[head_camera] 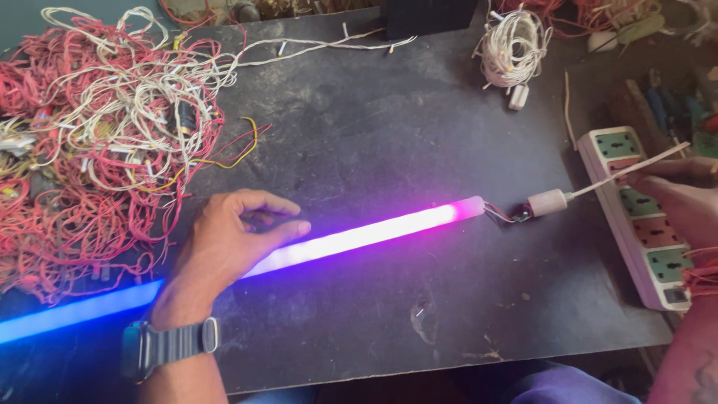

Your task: The person untangles a string of small LED lights and coils them on the workbench. Then they connect a white cylindrical LED tube to a power strip, test it as it cycles through colors, and attach an end cap to the tube.

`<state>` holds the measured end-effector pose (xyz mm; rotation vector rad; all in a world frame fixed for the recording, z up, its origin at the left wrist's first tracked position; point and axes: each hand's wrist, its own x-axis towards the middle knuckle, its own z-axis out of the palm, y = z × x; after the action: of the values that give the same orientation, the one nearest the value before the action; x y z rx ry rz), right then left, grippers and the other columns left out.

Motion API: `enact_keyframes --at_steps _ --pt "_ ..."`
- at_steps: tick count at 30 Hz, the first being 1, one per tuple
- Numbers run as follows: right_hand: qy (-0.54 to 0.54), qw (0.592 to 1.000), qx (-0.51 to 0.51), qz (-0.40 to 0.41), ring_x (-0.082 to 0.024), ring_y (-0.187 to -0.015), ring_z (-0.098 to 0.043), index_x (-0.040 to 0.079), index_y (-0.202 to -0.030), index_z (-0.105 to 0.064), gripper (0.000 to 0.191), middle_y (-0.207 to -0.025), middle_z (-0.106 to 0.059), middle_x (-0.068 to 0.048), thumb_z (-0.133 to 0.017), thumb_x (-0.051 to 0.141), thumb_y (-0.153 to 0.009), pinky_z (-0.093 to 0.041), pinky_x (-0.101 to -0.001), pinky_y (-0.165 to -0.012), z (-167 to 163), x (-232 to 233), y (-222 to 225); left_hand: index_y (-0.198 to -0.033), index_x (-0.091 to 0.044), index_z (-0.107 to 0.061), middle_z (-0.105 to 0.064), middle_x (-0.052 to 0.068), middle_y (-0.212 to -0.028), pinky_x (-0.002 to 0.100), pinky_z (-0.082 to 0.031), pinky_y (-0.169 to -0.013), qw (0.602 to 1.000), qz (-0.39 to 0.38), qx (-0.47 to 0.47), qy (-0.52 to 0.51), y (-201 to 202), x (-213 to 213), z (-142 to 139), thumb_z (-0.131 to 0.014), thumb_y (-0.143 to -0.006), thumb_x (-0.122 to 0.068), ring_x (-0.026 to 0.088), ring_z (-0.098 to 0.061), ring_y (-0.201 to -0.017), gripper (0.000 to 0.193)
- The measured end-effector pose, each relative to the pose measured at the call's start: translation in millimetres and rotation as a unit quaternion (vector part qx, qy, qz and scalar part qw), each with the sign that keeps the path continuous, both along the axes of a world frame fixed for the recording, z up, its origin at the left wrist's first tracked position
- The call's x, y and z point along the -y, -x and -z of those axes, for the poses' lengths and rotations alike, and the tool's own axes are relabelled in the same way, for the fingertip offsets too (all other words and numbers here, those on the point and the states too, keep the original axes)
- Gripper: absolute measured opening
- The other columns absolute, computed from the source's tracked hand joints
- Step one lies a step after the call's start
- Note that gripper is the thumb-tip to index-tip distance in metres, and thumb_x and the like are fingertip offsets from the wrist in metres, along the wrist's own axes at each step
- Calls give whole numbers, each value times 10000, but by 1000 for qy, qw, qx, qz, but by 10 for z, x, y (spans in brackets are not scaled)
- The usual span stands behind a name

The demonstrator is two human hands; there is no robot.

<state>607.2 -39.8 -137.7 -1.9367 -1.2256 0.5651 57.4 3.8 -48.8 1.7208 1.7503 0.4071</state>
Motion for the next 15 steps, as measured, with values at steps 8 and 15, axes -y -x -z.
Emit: enact_keyframes --at_steps 8,15 --pt "-19 997 74 32 -131 -774 -674 24 -1032 -797 119 -890 -755 -105 -811 120 -964 -545 -288 -729 -237 70 250 -966 -223 -849 -806 10 -1012 370 -585 -819 998 1 -48 34 -42 -8 -32 -915 -672 -449 191 -742 -944 376" --pt "39 992 59 100 -155 -582 -554 70 -1088 -816 191 -810 -703 -165 -848 151 -919 -447 -335 -518 -336 66 369 -979 -244 -841 -812 15 -1025 381 -586 -845 997 18 -60 40 -41 -30 -13 -901 -675 -445 205 -755 -948 369"
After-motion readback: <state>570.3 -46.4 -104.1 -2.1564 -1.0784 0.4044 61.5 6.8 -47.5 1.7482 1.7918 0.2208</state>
